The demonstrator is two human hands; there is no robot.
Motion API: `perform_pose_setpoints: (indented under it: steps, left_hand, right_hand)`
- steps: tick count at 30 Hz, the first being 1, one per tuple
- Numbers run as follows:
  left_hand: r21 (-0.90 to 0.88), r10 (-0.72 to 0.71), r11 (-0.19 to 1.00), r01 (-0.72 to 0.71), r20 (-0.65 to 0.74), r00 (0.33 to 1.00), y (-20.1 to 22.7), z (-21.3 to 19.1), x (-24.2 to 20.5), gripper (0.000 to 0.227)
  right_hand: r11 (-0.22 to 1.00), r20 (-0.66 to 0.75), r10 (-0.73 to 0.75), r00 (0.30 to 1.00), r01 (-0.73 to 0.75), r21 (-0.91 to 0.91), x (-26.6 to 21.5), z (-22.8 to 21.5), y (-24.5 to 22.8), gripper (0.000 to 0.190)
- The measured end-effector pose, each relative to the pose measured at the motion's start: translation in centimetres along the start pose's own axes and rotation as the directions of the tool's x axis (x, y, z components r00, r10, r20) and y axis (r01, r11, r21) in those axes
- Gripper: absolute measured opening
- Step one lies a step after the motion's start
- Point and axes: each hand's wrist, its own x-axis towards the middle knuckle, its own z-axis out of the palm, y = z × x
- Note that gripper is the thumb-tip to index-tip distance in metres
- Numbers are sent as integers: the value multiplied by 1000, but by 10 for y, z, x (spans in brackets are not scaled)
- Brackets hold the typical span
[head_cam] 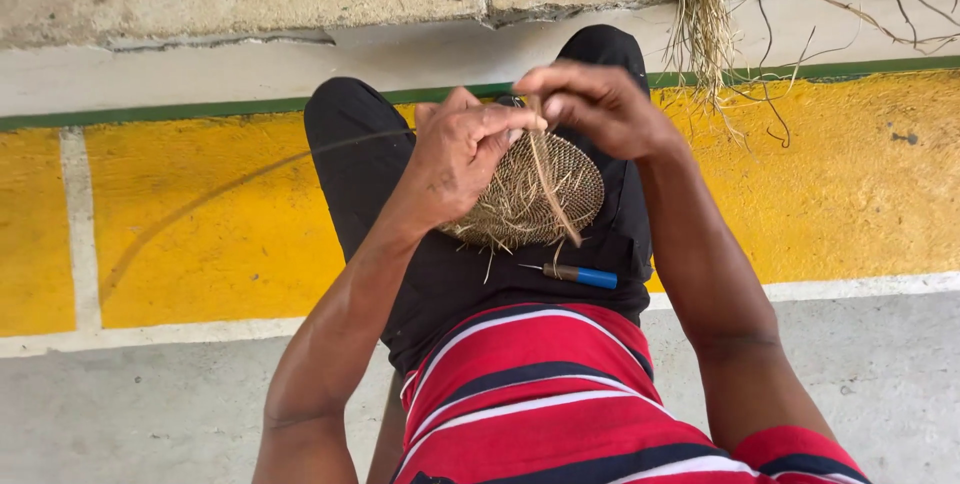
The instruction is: The person is weaving a circular basket or mat using natural fibers and a hand tool.
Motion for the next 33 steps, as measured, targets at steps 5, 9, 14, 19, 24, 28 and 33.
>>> perform_pose_setpoints:
  steps: [5, 9, 14, 19, 24, 28, 33]
  left_hand:
    - [43, -7, 999, 9, -38, 999, 9, -7, -8, 21]
    - [-16, 5, 1000, -6, -57, 998, 10, -7, -9, 20]
    - [-32, 17, 999, -19, -69, 997, 11, -8, -10, 16]
    - [-68, 31, 997, -35, -54, 998, 14, -7, -15, 16]
    - [-18, 33, 999, -35, -99, 994, 6, -4, -10, 18]
    - [31, -14, 999, 16, -68, 998, 3, -2, -3, 17]
    - [-24, 28, 999, -31, -96, 995, 5, 4, -6, 17]
  right_hand:
    - [972, 71, 65, 995, -79, 220, -4, 12, 26, 21]
    - [930, 72, 136, 988, -152, 334, 2, 11, 28, 18]
    - [916, 136, 159, 978, -198, 350, 7, 9, 21, 24]
    - [988, -187, 113, 976, -130, -82, 25, -24, 47, 7]
    - [952, -384, 303, 872, -264, 151, 20, -49, 76, 13]
    - [911, -18, 394, 919, -388, 139, -10, 12, 5, 25]
    - [991, -153, 111, 982, -96, 97, -2, 16, 6, 22]
